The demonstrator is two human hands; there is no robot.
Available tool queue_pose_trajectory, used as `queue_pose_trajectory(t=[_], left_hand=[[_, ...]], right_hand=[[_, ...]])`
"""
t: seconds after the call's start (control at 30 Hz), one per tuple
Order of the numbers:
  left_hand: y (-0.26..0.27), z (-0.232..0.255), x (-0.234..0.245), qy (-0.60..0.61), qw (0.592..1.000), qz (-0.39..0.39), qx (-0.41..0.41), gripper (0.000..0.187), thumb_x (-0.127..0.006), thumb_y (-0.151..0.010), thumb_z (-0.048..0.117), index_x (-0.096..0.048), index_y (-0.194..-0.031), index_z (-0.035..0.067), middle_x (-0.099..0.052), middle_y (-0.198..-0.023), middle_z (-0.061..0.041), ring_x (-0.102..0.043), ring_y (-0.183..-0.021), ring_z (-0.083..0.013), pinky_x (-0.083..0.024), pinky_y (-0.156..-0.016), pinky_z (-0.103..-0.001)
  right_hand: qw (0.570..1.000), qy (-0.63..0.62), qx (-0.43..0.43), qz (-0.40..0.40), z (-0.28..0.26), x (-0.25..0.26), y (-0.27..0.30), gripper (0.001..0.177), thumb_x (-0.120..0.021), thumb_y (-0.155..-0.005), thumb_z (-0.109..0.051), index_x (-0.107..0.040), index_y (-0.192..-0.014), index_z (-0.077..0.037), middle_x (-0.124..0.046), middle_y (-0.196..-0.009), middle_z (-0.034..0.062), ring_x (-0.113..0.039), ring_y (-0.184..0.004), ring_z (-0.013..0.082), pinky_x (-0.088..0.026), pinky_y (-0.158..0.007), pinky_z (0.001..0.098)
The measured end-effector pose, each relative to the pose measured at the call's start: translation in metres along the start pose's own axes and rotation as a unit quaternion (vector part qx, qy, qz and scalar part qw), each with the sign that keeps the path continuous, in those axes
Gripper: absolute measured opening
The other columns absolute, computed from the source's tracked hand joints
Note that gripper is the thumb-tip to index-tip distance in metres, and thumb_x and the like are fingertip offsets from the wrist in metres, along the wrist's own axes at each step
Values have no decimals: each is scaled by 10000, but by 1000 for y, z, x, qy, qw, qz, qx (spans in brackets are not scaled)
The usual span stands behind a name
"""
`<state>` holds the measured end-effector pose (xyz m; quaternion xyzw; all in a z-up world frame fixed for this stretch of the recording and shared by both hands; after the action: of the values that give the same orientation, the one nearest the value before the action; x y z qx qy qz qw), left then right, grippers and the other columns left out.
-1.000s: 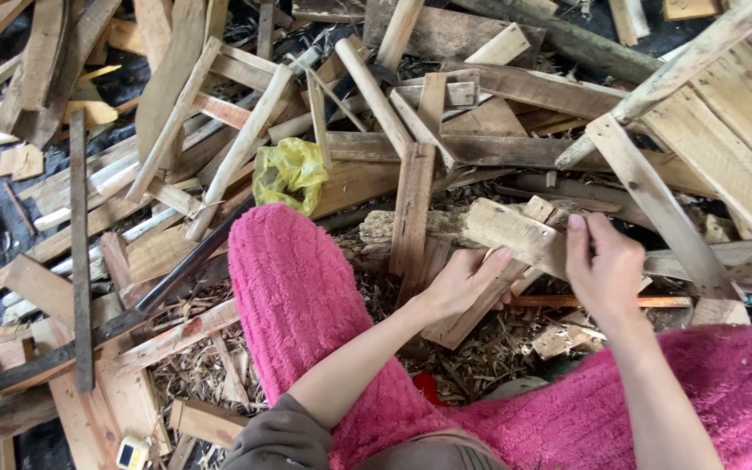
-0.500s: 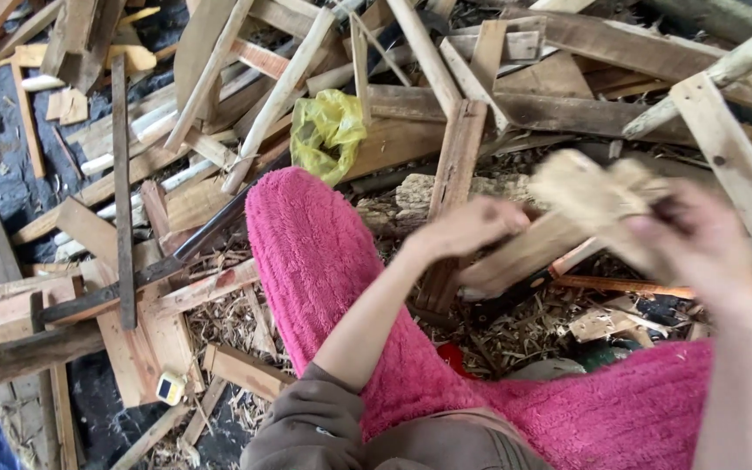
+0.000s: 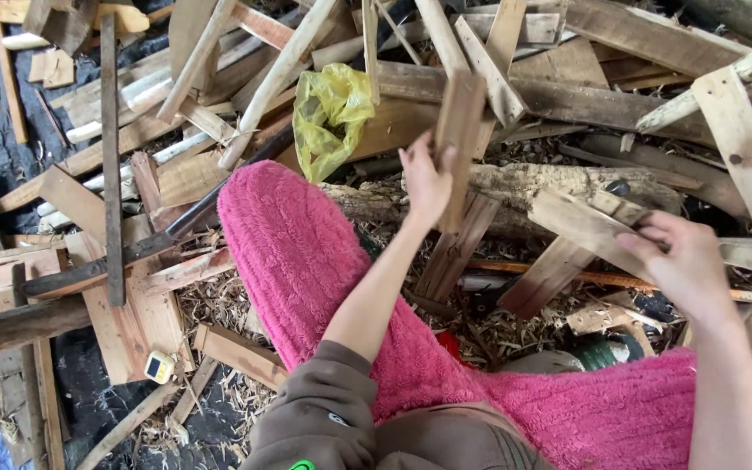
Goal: Dismantling wooden scraps and removing nails using a hammer
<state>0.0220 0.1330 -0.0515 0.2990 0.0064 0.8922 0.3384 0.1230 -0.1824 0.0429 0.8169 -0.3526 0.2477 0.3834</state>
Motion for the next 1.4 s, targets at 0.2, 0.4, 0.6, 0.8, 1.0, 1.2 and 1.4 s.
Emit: queue_pose_trajectory(t=[0.2,0.4,0.6,0.8,1.0,1.2,1.4], left_hand=[[-28,-29,33,-195,947,218,-135,712,-616,-887,-19,-324,-1525,105,-341,-1492,-240,-216,-1479,-424,-213,-1239,-618],[22,-20,80,-252,952,-130,-118,155,-539,-984,138,-655,-966,37,-603,-591,-32,-504,-401,-110,-407,-309,-243],[99,-97,37,-471,725,-500,-49,917,-373,-973,723,-580,-1229,-132,-613,-1033,-174,-584,-739,-172,-575,-681,-282],[91,-134,-2,-118,917,-373,71,226,-596,-1005,117,-632,-1167,-37,-729,-912,-176,-707,-631,-201,-640,-576,-254],[99,-74,28,-4,936,-352,-31,323,-686,-920,232,-713,-1171,30,-765,-1055,-115,-721,-795,-186,-604,-743,-291],[102,-77,36,27,958,-264,-106,178,-722,-899,119,-685,-1012,-13,-737,-827,-76,-634,-603,-162,-507,-583,-281],[97,-112,23,91,958,-268,-46,232,-705,-864,47,-687,-1083,-25,-759,-971,-109,-725,-825,-207,-579,-749,-307]], right_hand=[[993,-71,-77,-50,14,-54,-17,142,-628,-1023,-27,-701,-1139,10,-730,-822,190,-474,-492,199,-362,-449,288],[991,-66,-105,-43,15,-48,0,272,-634,-1016,-46,-681,-1278,11,-756,-1040,212,-592,-618,255,-457,-567,325],[978,-187,-30,89,42,-27,32,232,-657,-988,85,-658,-1220,91,-703,-1067,237,-666,-837,290,-521,-720,328],[953,-265,-41,140,60,-18,55,292,-540,-1096,80,-584,-1376,8,-639,-1243,155,-632,-1043,220,-533,-930,301],[946,-294,-70,118,56,3,61,161,-457,-1210,-57,-510,-1355,-11,-594,-1209,130,-607,-974,235,-531,-824,347],[951,-236,-198,16,-1,-14,51,321,-586,-1022,-18,-617,-1341,-42,-687,-1139,155,-656,-903,272,-537,-829,419],[985,-164,-48,-34,-24,-61,-8,218,-641,-944,47,-720,-1147,45,-765,-1035,197,-712,-811,273,-557,-754,318]])
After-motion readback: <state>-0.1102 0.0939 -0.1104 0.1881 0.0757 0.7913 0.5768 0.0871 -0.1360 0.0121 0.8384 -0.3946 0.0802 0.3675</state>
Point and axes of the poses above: each hand's wrist, its own y-axis away from the middle knuckle, its own x-axis out of the back of the hand, z = x × y, the point moved 1 cm from there along -y, towards the middle knuckle
